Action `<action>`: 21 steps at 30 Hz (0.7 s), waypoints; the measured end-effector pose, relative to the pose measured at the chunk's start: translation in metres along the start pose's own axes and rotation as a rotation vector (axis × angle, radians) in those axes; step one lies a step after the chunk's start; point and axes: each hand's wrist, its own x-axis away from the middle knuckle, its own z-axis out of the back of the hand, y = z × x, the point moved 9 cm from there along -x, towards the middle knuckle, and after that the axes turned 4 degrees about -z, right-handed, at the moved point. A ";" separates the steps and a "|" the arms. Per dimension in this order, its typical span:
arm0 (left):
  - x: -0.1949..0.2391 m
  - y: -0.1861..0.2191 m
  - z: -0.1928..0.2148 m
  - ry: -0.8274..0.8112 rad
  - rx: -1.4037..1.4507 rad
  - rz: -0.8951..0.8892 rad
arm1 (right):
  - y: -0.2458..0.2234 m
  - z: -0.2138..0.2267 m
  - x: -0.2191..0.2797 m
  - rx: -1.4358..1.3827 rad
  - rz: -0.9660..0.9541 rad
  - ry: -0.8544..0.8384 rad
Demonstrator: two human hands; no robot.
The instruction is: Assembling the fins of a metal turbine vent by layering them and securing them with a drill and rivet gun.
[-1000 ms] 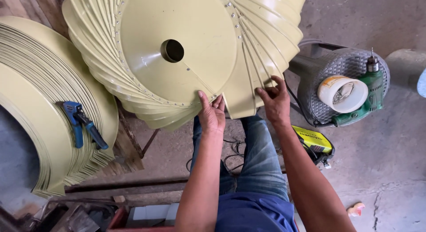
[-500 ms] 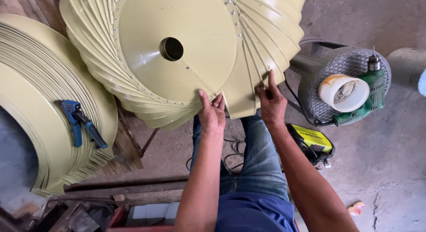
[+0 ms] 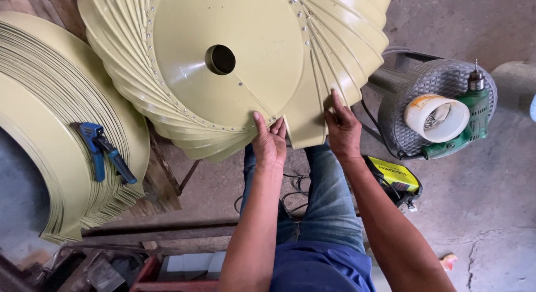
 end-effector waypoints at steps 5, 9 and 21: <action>0.000 0.001 -0.003 -0.026 0.015 -0.002 | -0.002 0.000 0.002 -0.094 0.044 0.017; 0.002 0.001 -0.002 -0.011 0.012 0.019 | -0.035 0.018 0.018 0.213 0.151 0.223; 0.009 0.005 -0.007 -0.019 -0.031 0.067 | 0.059 0.114 0.095 0.006 -0.208 0.374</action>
